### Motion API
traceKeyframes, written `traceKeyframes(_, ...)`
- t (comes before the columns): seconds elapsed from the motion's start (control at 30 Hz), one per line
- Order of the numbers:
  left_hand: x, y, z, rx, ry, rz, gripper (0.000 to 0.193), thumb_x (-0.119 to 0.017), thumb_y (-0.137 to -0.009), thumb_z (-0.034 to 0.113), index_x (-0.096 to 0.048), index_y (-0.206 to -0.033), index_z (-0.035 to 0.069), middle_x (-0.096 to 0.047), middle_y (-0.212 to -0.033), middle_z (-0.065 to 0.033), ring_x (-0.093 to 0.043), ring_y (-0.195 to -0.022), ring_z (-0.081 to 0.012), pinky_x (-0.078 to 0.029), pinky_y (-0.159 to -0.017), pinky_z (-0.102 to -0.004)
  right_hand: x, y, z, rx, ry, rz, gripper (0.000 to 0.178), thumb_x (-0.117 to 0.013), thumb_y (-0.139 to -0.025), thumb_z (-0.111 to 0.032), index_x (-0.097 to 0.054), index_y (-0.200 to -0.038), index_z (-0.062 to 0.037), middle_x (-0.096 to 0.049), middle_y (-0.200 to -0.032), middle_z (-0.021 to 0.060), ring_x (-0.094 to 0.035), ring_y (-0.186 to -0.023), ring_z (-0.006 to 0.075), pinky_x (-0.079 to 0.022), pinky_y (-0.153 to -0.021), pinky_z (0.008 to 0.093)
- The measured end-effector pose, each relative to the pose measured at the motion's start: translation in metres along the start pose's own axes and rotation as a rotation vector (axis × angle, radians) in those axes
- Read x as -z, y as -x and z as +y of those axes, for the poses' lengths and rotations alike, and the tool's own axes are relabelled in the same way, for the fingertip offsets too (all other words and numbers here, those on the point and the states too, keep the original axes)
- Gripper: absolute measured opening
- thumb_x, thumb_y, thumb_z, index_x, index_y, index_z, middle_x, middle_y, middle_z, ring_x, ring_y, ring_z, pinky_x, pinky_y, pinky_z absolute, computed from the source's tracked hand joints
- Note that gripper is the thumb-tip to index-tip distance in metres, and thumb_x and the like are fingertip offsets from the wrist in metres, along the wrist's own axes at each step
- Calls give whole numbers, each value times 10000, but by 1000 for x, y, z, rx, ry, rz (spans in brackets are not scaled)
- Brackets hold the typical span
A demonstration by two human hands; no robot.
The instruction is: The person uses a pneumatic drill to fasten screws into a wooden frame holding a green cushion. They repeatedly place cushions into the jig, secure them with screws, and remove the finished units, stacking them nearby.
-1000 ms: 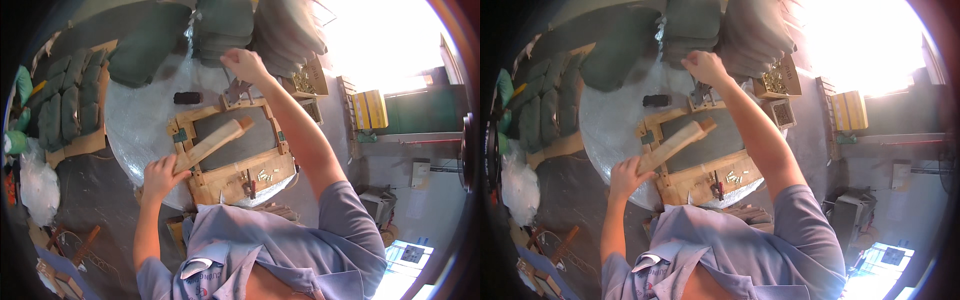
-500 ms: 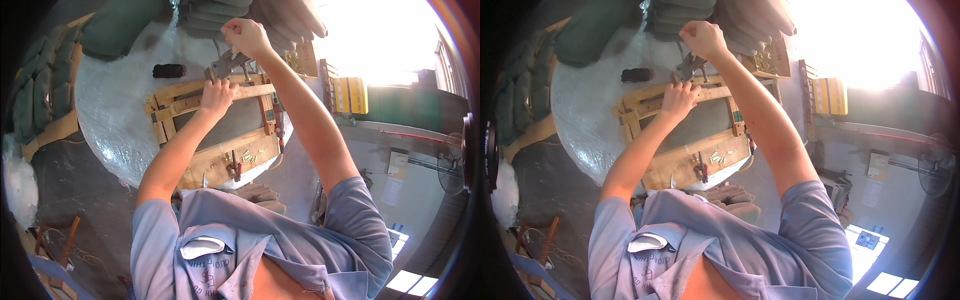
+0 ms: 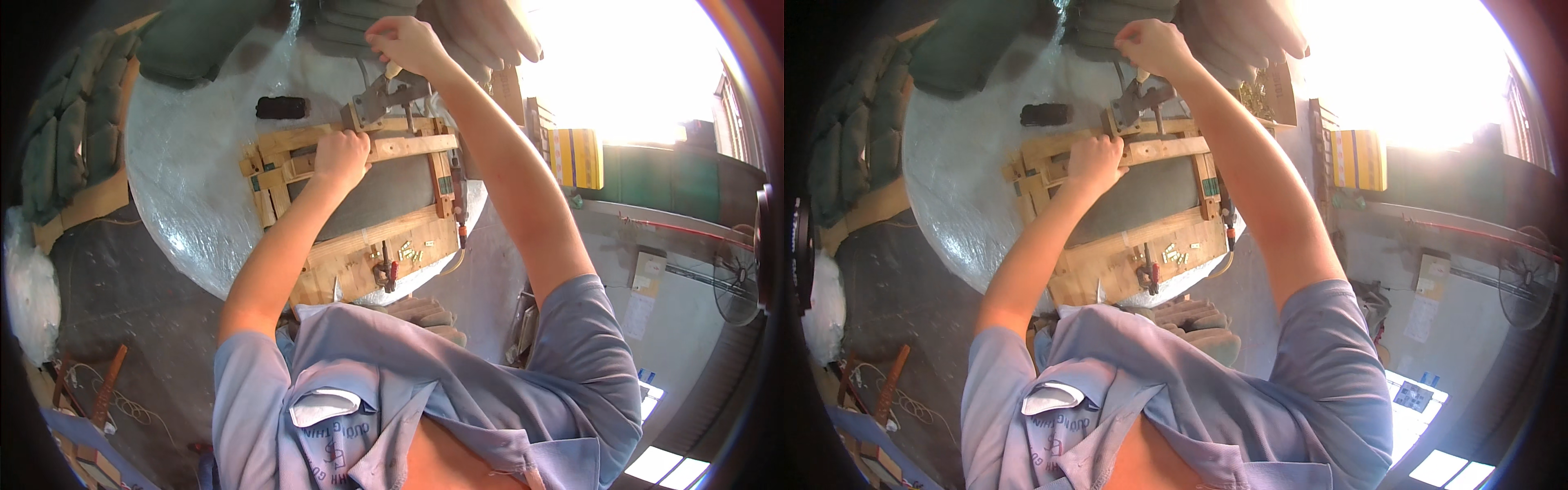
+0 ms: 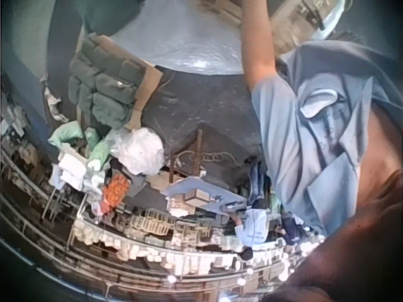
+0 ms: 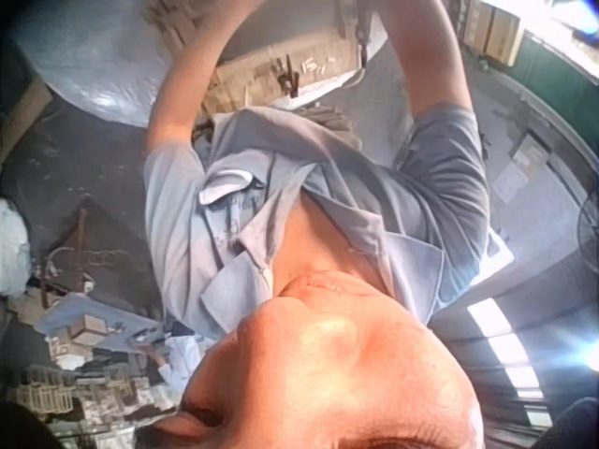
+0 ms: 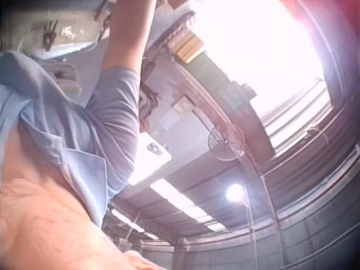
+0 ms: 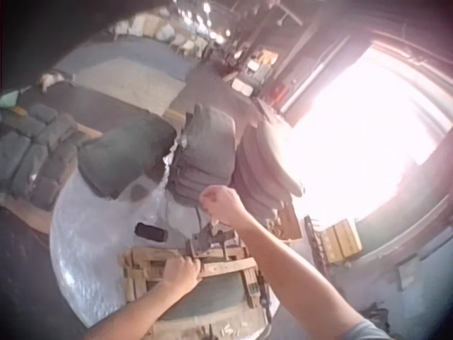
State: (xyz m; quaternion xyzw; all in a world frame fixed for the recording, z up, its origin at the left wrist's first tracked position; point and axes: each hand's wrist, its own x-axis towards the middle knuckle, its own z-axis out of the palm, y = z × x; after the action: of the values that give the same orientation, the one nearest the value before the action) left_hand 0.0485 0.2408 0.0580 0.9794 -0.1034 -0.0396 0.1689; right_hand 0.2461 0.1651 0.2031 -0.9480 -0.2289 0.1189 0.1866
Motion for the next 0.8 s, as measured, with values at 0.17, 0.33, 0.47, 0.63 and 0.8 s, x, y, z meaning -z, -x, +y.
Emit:
traceKeyframes(0.17,-3,7,3,12,17,64,495,-878,-852,482,-698,-1060,71,-752,-964,-81,-765,-942,-255,-641,-734,-406,-36,-41,-2,45,-310,198,309,-743,-954,-299,-796,-1174,-89,-810,-898,43,-740,-686,127,-613,-701,303)
traceKeyframes(0.33,-4,-3,0,48,46,32,485,-874,-858,471,-696,-1057,66,-742,-974,-76,-751,-973,-261,-630,-760,-415,-64,-70,25,-37,-473,270,285,-757,-921,-248,-796,-1122,-50,-781,-851,58,-707,-659,139,-583,-635,302)
traceKeyframes(0.47,-5,4,3,40,35,44,454,-879,-853,459,-703,-1033,81,-737,-960,-62,-746,-952,-243,-610,-740,-403,-74,-68,41,-281,-612,119,577,-802,-879,-422,-729,-1319,-55,-739,-1159,127,-678,-1026,255,-562,-839,437)
traceKeyframes(0.63,-2,6,1,63,42,35,440,-888,-849,441,-701,-1021,81,-734,-951,-61,-740,-942,-232,-599,-727,-399,-55,-46,13,-699,-754,-215,1022,-767,-843,-632,-442,-1629,-65,-689,-1385,214,-635,-1299,325,-533,-987,485)
traceKeyframes(0.8,-6,-2,5,79,21,-13,453,-887,-848,447,-692,-1032,82,-732,-951,-57,-734,-959,-231,-597,-750,-419,-62,-54,27,-781,-874,-257,823,-741,-872,-606,-555,-1447,-47,-738,-1154,117,-687,-962,234,-560,-811,410)
